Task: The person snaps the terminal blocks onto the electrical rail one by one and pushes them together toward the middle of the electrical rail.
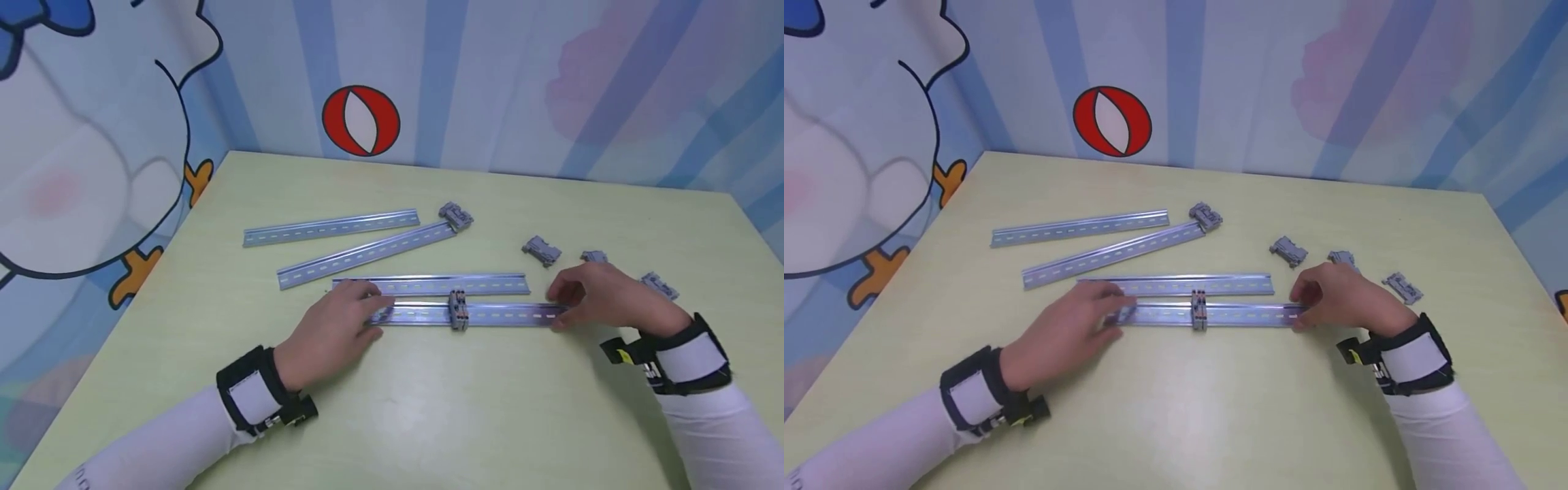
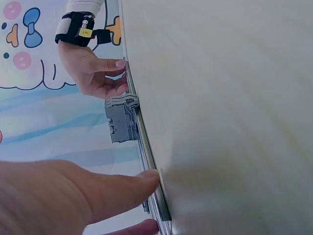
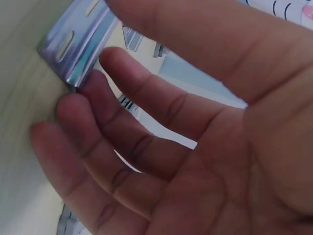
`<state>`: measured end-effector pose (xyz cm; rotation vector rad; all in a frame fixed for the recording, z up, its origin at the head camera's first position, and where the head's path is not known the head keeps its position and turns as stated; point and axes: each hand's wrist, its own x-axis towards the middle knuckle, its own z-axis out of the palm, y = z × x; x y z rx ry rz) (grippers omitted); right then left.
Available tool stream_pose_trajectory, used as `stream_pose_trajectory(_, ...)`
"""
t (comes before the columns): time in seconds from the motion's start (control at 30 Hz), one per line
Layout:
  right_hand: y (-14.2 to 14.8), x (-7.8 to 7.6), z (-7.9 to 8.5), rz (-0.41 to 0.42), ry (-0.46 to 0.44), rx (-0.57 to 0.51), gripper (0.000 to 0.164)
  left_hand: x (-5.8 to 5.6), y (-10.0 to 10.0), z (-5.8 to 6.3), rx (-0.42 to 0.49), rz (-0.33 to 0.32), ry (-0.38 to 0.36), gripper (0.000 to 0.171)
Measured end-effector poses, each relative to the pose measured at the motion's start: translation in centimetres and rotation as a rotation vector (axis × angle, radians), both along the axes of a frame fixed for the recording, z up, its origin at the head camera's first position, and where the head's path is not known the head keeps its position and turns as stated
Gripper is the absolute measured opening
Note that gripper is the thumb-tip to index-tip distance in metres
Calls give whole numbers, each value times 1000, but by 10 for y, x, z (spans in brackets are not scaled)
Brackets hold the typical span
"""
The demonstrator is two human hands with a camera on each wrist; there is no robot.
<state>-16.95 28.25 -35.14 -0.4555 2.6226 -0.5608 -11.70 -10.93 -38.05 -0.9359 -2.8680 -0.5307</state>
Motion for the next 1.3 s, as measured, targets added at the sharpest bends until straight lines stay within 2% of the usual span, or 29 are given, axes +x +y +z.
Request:
stream_pose_trajectory(0.2,9,0,-4,15,-44,-39,33,-3,2,1,-6,13,28,42)
stream_pose_trajectory(0.33,18,-1,-6,51,-76,-80,27,-5,3,1,-9,26,15,41)
stream_pose_trajectory(0.43,27,-3,-8,100,-127,-156,19,-5,4,1,-9,30,6,42)
stream_pose_trajectory(0.53,39,-8,-14,140,-215,-269,12,-6,5,1,-7,34,7,42)
stream_pose_trajectory(0.7,56,-16,-27,191,-340,-448,13,-6,7,1,26,33,-33,38)
stream_pose_trajectory(0.77,62,-18,-31,198,-360,-480,14,-6,7,2,46,29,-67,38)
stream_pose_trajectory(0.97,75,-21,-34,120,-360,-493,17,-7,7,1,156,-5,-164,38)
stream_pose_trajectory(1.1,84,-22,-30,68,-357,-523,21,-12,12,1,268,9,-253,37)
stream_pose_trajectory(1.2,92,-21,-25,12,-333,-531,23,-20,19,3,364,15,-305,37)
stream_pose_trajectory(1.3,100,-19,-20,-106,-295,-524,26,-32,29,8,464,2,-314,36)
